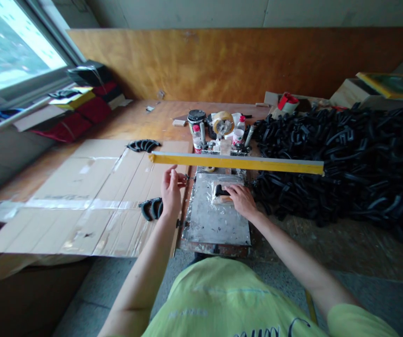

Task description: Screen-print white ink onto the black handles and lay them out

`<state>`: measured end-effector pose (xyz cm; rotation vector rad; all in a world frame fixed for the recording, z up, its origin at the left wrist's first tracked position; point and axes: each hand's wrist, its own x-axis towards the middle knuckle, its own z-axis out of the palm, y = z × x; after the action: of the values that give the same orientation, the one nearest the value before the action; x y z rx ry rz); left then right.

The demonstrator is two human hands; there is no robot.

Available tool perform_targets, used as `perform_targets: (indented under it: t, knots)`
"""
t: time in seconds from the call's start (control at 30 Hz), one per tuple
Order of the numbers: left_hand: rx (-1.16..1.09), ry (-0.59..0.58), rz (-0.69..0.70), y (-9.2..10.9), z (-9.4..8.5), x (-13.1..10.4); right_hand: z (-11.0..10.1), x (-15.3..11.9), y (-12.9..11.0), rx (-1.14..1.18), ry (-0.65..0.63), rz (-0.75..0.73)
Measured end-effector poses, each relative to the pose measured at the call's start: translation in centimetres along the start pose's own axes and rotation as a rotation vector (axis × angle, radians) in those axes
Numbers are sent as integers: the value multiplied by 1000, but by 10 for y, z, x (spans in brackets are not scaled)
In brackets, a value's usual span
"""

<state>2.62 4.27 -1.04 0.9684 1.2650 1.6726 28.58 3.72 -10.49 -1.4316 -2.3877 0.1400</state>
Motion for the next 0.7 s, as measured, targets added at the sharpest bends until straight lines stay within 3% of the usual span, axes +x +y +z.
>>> perform_targets:
  t: [0.13,0.23,0.33,0.47,0.6,0.7]
  knots:
    - [-79,-156,0,42,15,21,-24,-6,37,77,69,211]
    - [2,-192,-28,42,1,10,-53,-1,72,179,202,456]
    - [153,-268,-177,20,-27,-16,-75,23,80,233,285,477]
    - [245,-355,-393,-30,-54,-46,-74,76,41,151,313,190]
    - [321,-343,-411,-74,-60,-54,-52,117,6,-49,103,90]
    - [408,-344,-384,-90,-61,-51,-40,124,-4,-135,-108,128]
